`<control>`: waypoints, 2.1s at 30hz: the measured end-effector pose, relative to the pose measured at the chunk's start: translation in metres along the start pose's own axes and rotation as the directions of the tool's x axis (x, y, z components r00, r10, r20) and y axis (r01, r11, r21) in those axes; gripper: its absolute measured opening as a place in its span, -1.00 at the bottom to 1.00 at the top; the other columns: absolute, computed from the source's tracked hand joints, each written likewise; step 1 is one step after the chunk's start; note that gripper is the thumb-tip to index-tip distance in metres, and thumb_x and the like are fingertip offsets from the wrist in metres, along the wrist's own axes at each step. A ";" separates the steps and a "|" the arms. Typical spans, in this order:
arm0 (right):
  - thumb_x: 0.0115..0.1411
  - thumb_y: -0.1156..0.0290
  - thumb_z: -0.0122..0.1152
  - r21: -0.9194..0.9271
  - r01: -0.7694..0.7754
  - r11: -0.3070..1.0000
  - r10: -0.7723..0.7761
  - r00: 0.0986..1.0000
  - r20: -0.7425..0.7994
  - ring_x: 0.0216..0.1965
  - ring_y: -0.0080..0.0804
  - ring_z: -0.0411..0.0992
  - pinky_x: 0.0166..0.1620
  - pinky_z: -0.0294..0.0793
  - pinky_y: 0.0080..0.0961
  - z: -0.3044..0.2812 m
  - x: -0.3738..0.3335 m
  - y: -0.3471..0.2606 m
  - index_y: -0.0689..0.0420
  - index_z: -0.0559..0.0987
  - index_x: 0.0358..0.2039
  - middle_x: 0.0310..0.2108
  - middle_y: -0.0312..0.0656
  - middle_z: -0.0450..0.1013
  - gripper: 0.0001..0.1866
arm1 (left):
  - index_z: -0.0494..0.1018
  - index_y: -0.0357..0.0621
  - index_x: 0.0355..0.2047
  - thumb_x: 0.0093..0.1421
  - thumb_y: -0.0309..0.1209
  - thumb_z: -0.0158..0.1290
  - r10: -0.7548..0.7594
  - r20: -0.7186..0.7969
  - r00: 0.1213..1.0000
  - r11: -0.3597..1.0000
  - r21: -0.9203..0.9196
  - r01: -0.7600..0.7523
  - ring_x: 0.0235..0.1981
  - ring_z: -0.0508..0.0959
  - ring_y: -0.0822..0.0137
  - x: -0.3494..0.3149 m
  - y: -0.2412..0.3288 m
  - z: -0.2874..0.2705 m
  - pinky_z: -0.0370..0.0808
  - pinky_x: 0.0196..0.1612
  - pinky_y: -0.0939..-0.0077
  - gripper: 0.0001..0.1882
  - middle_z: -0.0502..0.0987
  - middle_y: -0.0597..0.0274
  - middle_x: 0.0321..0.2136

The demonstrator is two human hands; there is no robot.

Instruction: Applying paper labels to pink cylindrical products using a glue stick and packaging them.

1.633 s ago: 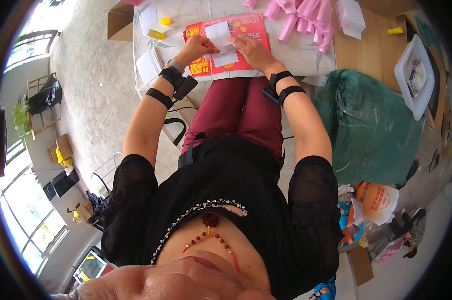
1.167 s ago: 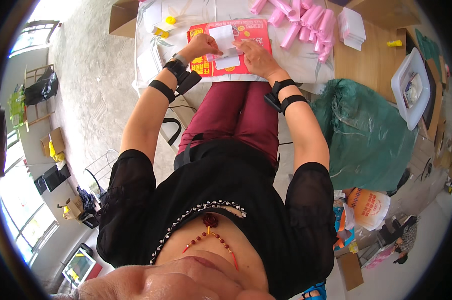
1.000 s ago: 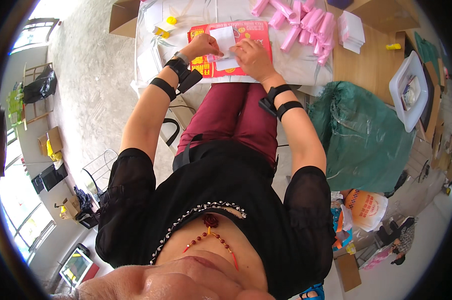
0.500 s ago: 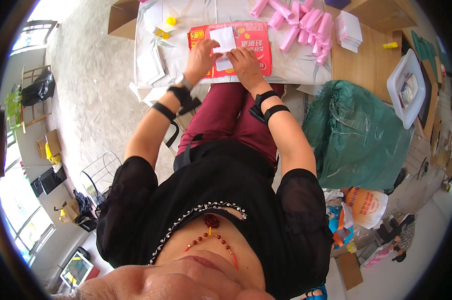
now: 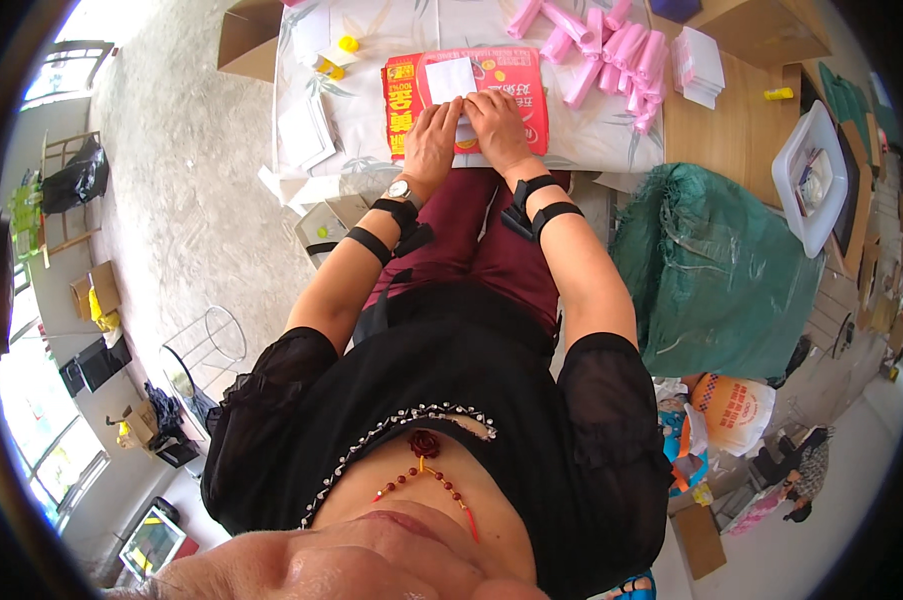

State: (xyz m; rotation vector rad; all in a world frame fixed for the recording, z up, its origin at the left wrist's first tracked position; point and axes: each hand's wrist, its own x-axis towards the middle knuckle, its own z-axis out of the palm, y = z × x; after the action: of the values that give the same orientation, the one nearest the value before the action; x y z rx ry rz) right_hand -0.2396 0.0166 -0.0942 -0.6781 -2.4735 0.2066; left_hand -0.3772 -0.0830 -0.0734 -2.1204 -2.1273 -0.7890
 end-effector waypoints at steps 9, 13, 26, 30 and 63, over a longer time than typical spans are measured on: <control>0.23 0.46 0.17 0.137 -0.096 0.986 0.069 0.979 0.190 0.06 -0.19 0.47 0.17 0.39 -0.19 0.002 0.019 0.026 0.11 0.63 -0.06 -0.03 -0.26 0.56 -0.73 | 0.47 -0.12 0.11 0.18 -0.54 0.07 -0.038 0.153 0.988 0.999 0.015 0.037 -0.11 0.64 0.07 0.031 -0.013 0.001 0.60 -0.09 0.19 -0.55 0.67 0.16 -0.16; 0.19 0.51 0.23 0.144 -0.104 0.984 0.096 0.993 0.061 0.02 -0.14 0.48 0.13 0.41 -0.16 -0.004 0.019 0.014 0.13 0.63 -0.06 -0.08 -0.20 0.55 -0.72 | 0.53 -0.04 0.01 0.19 -0.48 0.13 -0.013 0.259 0.966 0.999 0.051 0.000 -0.15 0.65 0.06 0.039 -0.031 0.002 0.59 -0.13 0.13 -0.65 0.69 0.17 -0.24; 0.22 0.29 0.30 -0.135 -0.402 0.906 0.413 0.908 0.066 0.21 -0.11 0.32 0.26 0.33 -0.10 0.007 -0.036 -0.065 0.14 0.53 0.19 0.14 -0.11 0.40 -0.48 | 0.71 0.02 -0.18 -0.02 -0.19 0.37 0.048 0.386 0.921 0.994 -0.106 -0.007 -0.21 0.71 0.09 0.078 -0.047 0.004 0.64 -0.14 0.15 -0.64 0.71 0.13 -0.26; 0.22 0.30 0.30 -0.091 -0.370 0.925 0.377 0.923 0.075 0.22 -0.09 0.32 0.26 0.34 -0.11 0.005 -0.021 -0.075 0.14 0.51 0.20 0.14 -0.10 0.40 -0.47 | 0.71 -0.03 -0.10 -0.01 -0.20 0.38 -0.068 0.468 0.881 0.932 -0.285 0.223 -0.20 0.73 0.24 0.086 -0.106 0.005 0.65 -0.10 0.27 -0.57 0.73 0.13 -0.19; 0.50 0.50 0.05 0.962 0.267 -0.055 0.703 0.694 -0.152 0.08 -0.52 0.49 0.07 0.52 -0.59 -0.197 0.016 -0.149 0.20 0.35 0.28 0.10 -0.21 0.50 -0.62 | 0.66 -0.09 0.07 0.02 -0.49 0.21 0.283 -0.581 0.763 0.912 -0.081 -0.401 -0.11 0.63 0.14 0.042 0.157 -0.198 0.63 -0.07 0.27 -0.47 0.64 0.17 -0.08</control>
State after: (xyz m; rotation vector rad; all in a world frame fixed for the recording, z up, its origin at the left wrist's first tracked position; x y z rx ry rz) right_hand -0.2043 -0.1031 0.1195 -0.3391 -0.7976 1.4964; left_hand -0.2959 -0.1271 0.1651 -1.9363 -1.3550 -1.4074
